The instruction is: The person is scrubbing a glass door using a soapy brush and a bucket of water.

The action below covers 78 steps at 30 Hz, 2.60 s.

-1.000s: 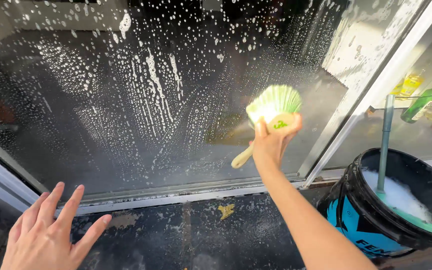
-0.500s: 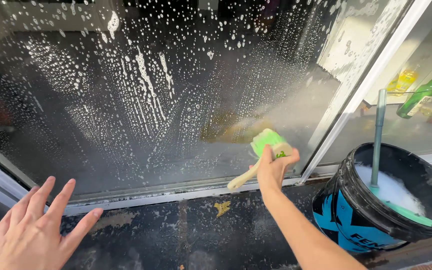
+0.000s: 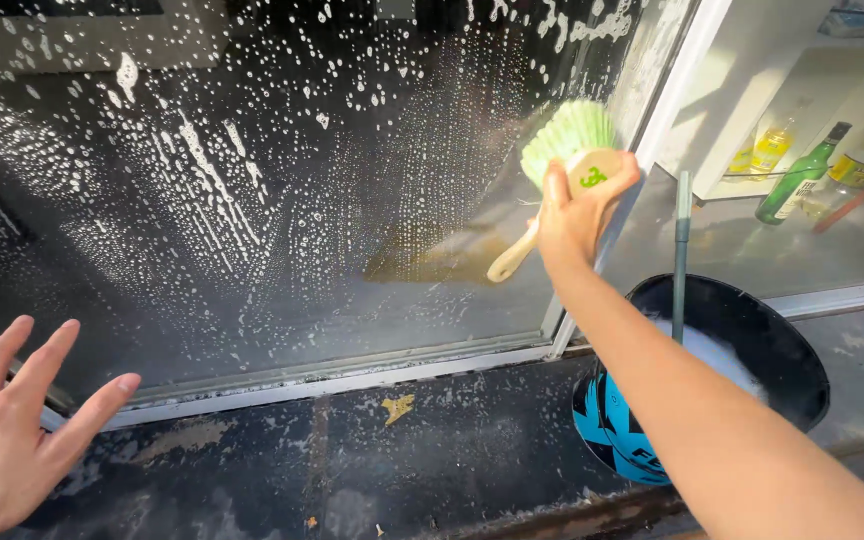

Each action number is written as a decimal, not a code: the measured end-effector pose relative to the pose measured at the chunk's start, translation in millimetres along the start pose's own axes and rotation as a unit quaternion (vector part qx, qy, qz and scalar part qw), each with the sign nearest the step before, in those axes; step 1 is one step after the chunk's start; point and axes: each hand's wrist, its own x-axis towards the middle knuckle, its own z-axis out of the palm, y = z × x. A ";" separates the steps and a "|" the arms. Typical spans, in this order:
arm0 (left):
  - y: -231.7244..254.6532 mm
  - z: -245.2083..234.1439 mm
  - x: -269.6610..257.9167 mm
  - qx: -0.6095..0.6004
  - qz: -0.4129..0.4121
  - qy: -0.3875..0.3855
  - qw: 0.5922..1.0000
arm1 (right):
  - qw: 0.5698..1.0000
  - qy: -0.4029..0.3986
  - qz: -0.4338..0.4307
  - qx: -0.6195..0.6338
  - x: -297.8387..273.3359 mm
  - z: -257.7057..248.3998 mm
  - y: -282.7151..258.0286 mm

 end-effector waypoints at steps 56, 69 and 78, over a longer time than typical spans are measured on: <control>220.6 -8.8 78.5 -0.140 0.133 -0.035 0.980 | 0.679 -0.471 0.175 -0.535 28.8 -181.0 456.9; 247.9 -65.8 95.5 -0.264 0.120 -0.034 0.957 | 0.841 -0.261 0.271 -0.389 18.4 -204.9 84.2; 221.9 -101.0 132.7 -0.276 0.120 -0.011 0.954 | 0.901 -0.172 0.248 -0.313 25.1 -192.9 6.5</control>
